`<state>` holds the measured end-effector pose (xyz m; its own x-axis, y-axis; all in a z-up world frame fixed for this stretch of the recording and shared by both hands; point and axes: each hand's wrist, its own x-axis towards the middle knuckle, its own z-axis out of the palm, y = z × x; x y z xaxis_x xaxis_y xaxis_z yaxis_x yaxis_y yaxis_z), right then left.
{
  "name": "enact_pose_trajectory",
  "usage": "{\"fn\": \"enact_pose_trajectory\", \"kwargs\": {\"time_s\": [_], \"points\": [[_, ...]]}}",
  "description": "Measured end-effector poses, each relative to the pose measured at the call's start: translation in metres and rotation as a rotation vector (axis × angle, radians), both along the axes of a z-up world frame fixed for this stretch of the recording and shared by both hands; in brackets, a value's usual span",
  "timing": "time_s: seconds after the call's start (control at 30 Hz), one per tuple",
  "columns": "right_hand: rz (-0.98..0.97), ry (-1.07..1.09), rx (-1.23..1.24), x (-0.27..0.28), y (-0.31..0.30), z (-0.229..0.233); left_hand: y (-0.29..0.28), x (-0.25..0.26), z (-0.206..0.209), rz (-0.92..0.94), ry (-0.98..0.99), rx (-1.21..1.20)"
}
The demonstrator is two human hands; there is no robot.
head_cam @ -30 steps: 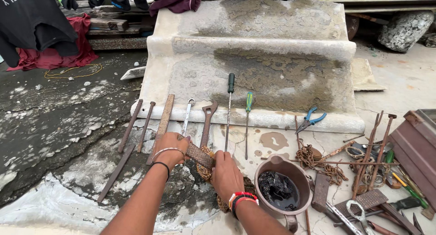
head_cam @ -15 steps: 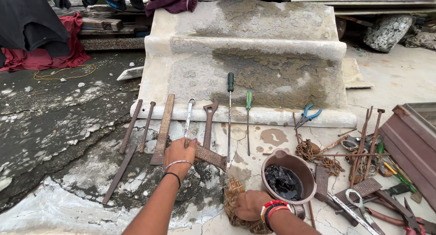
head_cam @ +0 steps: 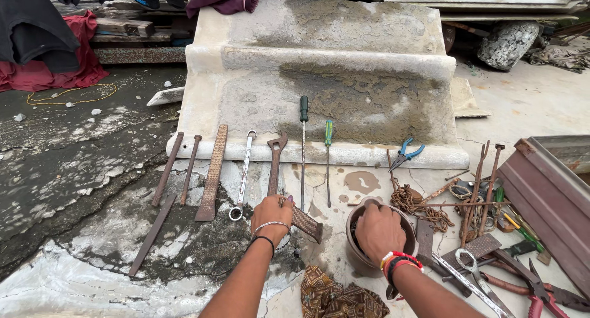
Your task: The person cleans various rusty metal tools and mechanical parts by hand using a dark liquid in a pitcher, a screwdriver to probe crevices, and a cloth.
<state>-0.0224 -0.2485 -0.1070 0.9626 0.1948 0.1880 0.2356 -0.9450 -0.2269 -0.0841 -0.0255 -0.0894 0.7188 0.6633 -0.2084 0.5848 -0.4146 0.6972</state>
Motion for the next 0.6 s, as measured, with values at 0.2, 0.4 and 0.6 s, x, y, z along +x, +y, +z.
{"fn": "enact_pose_trajectory", "kwargs": {"time_s": [0.2, 0.4, 0.6], "points": [[-0.049, 0.616, -0.010, 0.037, -0.017, -0.052, -0.006, 0.002, -0.007, -0.109, 0.062, 0.045], [-0.005, 0.607, -0.002, 0.068, -0.033, -0.094, -0.001, 0.000, -0.020, -0.092, 0.069, 0.037], [-0.172, 0.807, 0.502, 0.062, -0.031, -0.067, -0.004, -0.006, -0.008, -0.138, 0.168, 0.082]]}}
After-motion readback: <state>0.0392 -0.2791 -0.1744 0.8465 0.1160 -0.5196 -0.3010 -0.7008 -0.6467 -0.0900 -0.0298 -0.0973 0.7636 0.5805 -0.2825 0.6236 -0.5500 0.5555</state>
